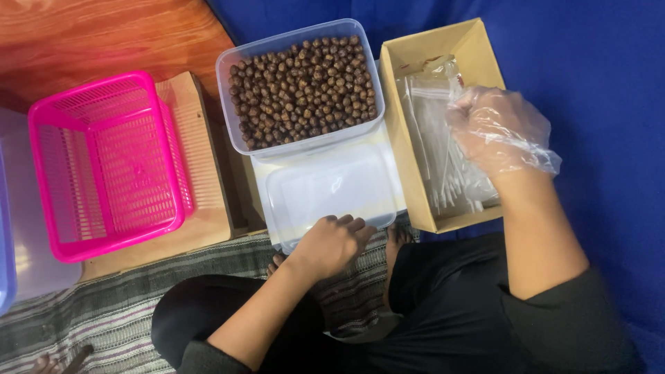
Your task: Packaging small round food items into small plastic bags by hand
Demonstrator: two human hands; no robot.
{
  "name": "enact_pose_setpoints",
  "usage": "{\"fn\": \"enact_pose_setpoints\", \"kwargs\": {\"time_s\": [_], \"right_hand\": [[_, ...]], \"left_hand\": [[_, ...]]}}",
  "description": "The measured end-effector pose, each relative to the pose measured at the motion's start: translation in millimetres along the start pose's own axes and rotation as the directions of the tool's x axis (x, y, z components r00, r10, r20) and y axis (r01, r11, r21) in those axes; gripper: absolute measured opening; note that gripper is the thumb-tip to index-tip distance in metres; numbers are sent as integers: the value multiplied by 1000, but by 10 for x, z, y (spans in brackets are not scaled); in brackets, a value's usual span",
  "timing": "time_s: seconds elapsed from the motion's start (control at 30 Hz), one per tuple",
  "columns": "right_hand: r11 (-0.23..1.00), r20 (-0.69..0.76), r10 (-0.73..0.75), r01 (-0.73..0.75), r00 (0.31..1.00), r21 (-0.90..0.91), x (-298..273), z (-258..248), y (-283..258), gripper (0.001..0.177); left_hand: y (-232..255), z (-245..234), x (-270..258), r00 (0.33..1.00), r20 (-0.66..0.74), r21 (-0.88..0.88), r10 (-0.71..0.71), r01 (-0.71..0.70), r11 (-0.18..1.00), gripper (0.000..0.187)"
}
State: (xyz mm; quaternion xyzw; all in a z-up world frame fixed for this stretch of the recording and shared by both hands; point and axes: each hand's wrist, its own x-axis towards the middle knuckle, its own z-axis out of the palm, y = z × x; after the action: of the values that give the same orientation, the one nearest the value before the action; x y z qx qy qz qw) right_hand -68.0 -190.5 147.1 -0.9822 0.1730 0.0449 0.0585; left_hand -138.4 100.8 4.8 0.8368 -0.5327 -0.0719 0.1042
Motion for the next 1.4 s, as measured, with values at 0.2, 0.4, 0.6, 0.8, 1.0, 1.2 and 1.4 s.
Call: {"fn": "enact_pose_setpoints", "kwargs": {"time_s": [0.2,0.4,0.6,0.8,1.0,1.2,1.4], "right_hand": [[1000,-88,0,-3,996,-27,-19,-9,102,30],[986,29,74,-78,997,150,-6,-53,92,30],[996,-125,54,-45,991,74,-22,-63,244,27],[942,-685,-240,334,688,5,-413,-234,79,12],[464,-245,-213,318,946,827,-429,-97,-409,16],[413,-7,-93,45,996,910,-431,-19,-696,15],[373,-48,-135,96,990,923,-372,94,-796,13]], "left_hand": [[34,-95,2,1000,0,2,-5,5,1000,25],[3,-92,5,998,-40,-8,-52,52,999,27],[7,-105,-11,993,-108,23,-47,49,999,27],[12,-520,-5,879,-456,-144,-142,84,986,19],[20,-965,-78,553,-698,-483,-455,105,869,44],[5,-954,-121,409,-313,-949,-857,-94,301,33],[22,-965,-259,388,-324,-946,-863,-130,297,31]]}}
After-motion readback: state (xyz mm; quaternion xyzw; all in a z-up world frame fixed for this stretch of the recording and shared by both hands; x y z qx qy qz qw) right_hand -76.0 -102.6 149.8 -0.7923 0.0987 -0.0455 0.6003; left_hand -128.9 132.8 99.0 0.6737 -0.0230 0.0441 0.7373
